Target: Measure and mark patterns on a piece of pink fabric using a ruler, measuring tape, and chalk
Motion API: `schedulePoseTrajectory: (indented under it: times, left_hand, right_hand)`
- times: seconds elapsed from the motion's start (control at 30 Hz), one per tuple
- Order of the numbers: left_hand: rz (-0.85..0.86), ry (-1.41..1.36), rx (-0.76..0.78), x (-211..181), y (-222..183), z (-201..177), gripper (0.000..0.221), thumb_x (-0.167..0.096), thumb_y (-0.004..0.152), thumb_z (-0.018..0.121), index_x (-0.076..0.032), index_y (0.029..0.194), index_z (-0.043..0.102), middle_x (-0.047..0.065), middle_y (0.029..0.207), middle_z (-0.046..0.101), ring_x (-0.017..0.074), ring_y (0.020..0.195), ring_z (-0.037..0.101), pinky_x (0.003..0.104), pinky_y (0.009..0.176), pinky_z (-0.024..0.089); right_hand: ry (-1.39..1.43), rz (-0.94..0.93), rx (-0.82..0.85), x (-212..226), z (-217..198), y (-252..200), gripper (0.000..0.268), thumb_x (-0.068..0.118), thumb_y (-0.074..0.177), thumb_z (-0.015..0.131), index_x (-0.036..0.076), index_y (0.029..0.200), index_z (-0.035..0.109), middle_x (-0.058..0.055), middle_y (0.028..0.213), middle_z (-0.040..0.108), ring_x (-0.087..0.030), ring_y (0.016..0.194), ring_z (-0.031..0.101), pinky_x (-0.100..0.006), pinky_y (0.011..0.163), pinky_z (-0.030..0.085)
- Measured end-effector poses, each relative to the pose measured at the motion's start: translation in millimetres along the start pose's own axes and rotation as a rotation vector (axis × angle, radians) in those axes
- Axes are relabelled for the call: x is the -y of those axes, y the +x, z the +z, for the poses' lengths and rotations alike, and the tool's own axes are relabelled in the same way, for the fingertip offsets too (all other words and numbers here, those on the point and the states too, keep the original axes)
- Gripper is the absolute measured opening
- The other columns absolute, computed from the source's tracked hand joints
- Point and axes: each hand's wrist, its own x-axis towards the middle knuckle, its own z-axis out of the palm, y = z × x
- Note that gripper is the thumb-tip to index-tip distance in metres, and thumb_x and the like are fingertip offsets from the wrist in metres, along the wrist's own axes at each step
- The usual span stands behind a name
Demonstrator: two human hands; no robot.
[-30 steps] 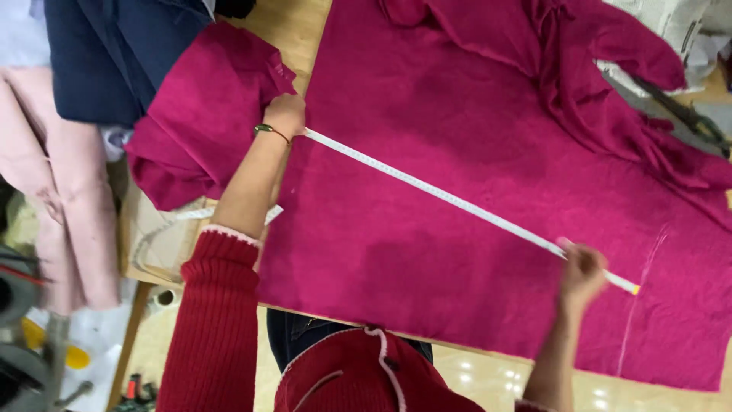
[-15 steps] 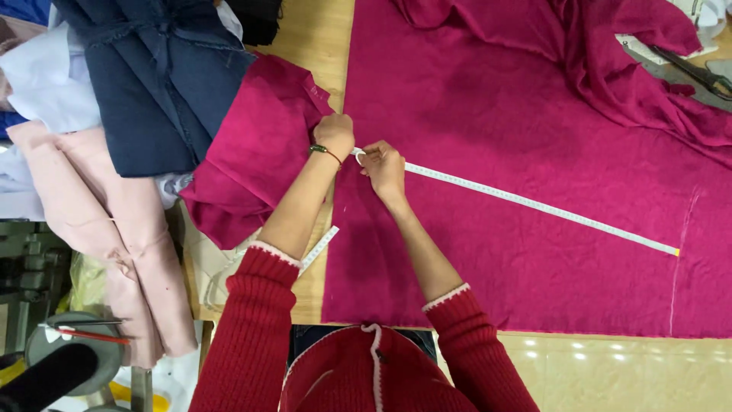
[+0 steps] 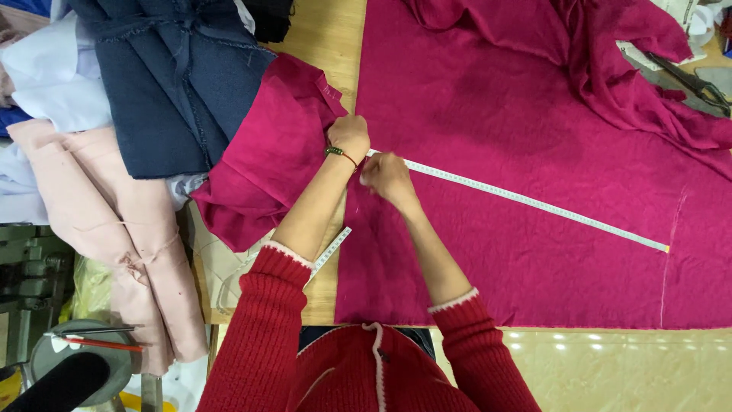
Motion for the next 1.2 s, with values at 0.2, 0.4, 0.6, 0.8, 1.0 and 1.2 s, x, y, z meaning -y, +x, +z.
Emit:
schedulePoseTrajectory:
  times: [0.2,0.4,0.6,0.8,1.0,1.2]
  left_hand:
    - [0.024,0.016,-0.004,5,12,13,0.029,0.004,0.094,0.049,0.004,0.104,0.076,0.019,0.104,0.076,0.0420,0.103,0.073,0.055,0.081,0.060]
    - [0.062,0.061,-0.008,4,-30,-23,0.029,0.001,0.096,0.050,0.001,0.109,0.076,0.018,0.110,0.076,0.0400,0.109,0.072,0.053,0.086,0.060]
    - [0.120,0.270,-0.014,25,-30,-28,0.019,-0.006,0.091,0.068,0.001,0.104,0.079,0.021,0.103,0.078,0.0422,0.104,0.073,0.052,0.084,0.062]
    - [0.105,0.440,0.050,40,-37,-40,0.029,-0.020,0.091,0.068,0.002,0.105,0.081,0.027,0.105,0.079,0.0457,0.106,0.074,0.054,0.084,0.060]
    - [-0.002,0.566,0.075,67,-17,-41,0.027,-0.044,0.085,0.074,-0.028,0.101,0.087,0.013,0.112,0.083,0.0387,0.106,0.079,0.049,0.081,0.062]
    - [0.012,0.508,0.040,85,-2,-28,0.015,-0.039,0.079,0.083,-0.025,0.081,0.087,0.009,0.083,0.082,0.0303,0.080,0.076,0.040,0.068,0.055]
  right_hand:
    - [0.217,-0.173,0.319,11,-57,-114,0.028,0.005,0.084,0.072,0.002,0.112,0.074,-0.013,0.072,0.075,-0.021,0.061,0.073,-0.037,0.068,0.058]
    - [0.615,0.114,0.281,-101,-88,-189,0.035,0.008,0.086,0.078,-0.003,0.119,0.073,-0.013,0.087,0.077,-0.020,0.072,0.076,-0.035,0.073,0.061]
    - [0.776,0.221,-0.322,-283,-157,-219,0.022,0.009,0.093,0.075,0.000,0.112,0.070,-0.015,0.090,0.075,-0.026,0.074,0.075,-0.035,0.071,0.060]
    - [0.794,0.350,-0.803,-399,-277,-248,0.016,0.022,0.095,0.079,0.012,0.101,0.068,-0.002,0.087,0.069,-0.013,0.073,0.068,-0.023,0.063,0.056]
    - [0.449,0.470,-1.049,-527,-381,-217,0.019,0.030,0.092,0.082,0.016,0.093,0.070,0.005,0.080,0.068,-0.004,0.071,0.059,-0.023,0.062,0.048]
    - [0.067,0.438,-0.995,-582,-410,-185,0.019,0.032,0.090,0.084,0.018,0.090,0.072,0.003,0.080,0.071,-0.010,0.071,0.063,-0.032,0.068,0.050]
